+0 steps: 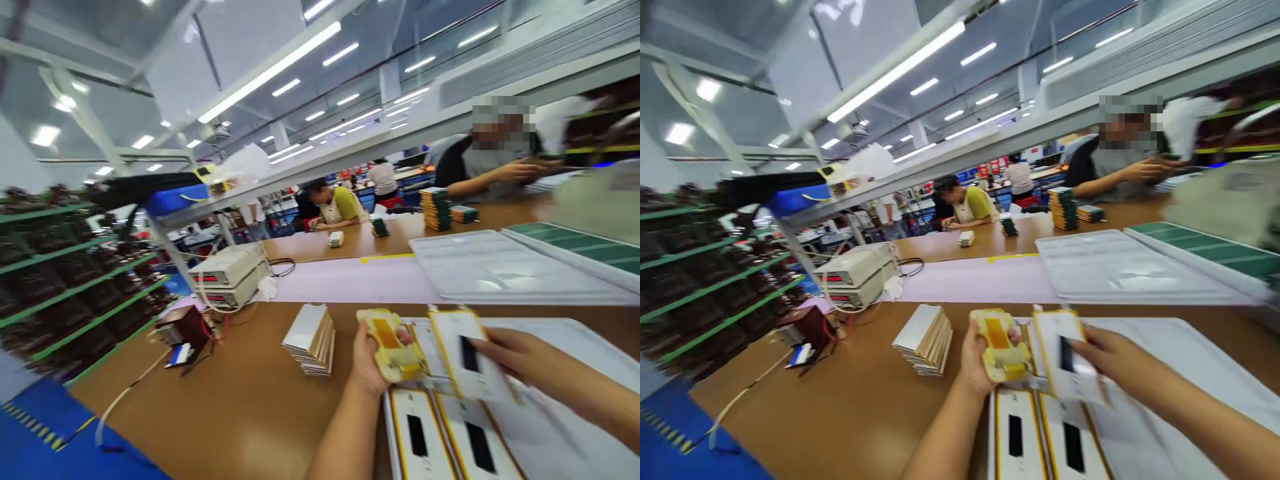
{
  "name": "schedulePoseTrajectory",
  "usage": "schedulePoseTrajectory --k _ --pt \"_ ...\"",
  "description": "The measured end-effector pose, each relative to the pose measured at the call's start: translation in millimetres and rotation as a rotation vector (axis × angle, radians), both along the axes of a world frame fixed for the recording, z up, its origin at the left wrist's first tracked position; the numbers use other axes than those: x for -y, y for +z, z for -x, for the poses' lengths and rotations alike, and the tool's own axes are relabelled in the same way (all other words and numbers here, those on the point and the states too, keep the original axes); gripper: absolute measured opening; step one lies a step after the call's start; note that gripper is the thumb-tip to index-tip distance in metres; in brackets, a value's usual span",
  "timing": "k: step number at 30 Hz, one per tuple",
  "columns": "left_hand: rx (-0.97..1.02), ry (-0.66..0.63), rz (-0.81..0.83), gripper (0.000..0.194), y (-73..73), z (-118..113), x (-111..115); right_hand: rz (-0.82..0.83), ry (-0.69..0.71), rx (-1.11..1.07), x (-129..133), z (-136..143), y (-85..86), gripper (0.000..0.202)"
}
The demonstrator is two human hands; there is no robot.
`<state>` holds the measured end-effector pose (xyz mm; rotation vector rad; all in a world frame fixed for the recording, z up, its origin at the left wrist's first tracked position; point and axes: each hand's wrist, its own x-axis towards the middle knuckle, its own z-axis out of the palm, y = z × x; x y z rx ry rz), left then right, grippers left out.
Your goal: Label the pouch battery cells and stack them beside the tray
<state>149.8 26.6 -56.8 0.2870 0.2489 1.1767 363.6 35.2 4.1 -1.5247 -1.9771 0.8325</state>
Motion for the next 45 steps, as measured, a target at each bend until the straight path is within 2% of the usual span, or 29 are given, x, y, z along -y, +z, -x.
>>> schedulePoseTrajectory --k 2,5,7,9,11,13,15,17,20,23,27,32,35,37,45 --pt "0.008 -0.013 -0.032 0.050 3.4 2 -3 0.107 0.128 -0.115 -5 28 9.1 0.036" --pt "-0.002 -0.006 -0.034 0.046 6.2 3 -6 0.095 0.083 -0.076 -24 77 16.1 0.027" --pt "0.000 -0.019 -0.029 0.047 5.7 4 -7 0.097 0.047 0.068 -31 100 18.6 0.024" --pt "0.016 -0.021 -0.028 0.048 4.0 5 -6 0.089 0.072 0.280 -30 109 22.2 0.024" --pt "0.044 -0.012 -0.043 0.052 2.7 6 -5 0.025 0.080 0.490 -27 102 27.4 0.034" --pt "0.070 -0.015 -0.051 0.057 2.4 7 -6 -0.048 0.002 0.671 -26 83 32.1 0.042" --pt "0.088 -0.009 -0.038 0.060 3.0 7 -7 -0.073 -0.099 0.854 -29 59 32.9 0.040" --pt "0.094 0.024 -0.011 0.060 3.4 8 -10 -0.063 -0.130 1.007 -34 35 28.1 0.031" --pt "0.076 0.111 0.032 0.058 2.2 8 -15 -0.103 -0.076 1.120 -37 11 15.5 0.021" --pt "0.047 0.167 0.075 0.056 0.0 10 -18 -0.133 -0.060 1.157 -35 3 5.8 0.022" --pt "0.024 0.179 0.102 0.054 -1.9 10 -19 -0.102 -0.082 1.148 -37 -4 -0.6 0.023" --pt "0.035 0.151 0.076 0.052 -1.9 9 -19 0.026 -0.116 1.002 -55 -25 -8.7 0.015" --pt "0.036 0.139 0.084 0.053 -1.3 9 -19 0.103 -0.124 0.875 -62 -32 -12.4 0.035" --pt "0.028 0.142 0.102 0.054 -1.4 9 -20 0.131 -0.127 0.800 -61 -31 -13.9 0.042" --pt "0.023 0.130 0.103 0.057 -1.9 11 -15 0.275 -0.188 0.616 -51 -6 -8.4 0.020"
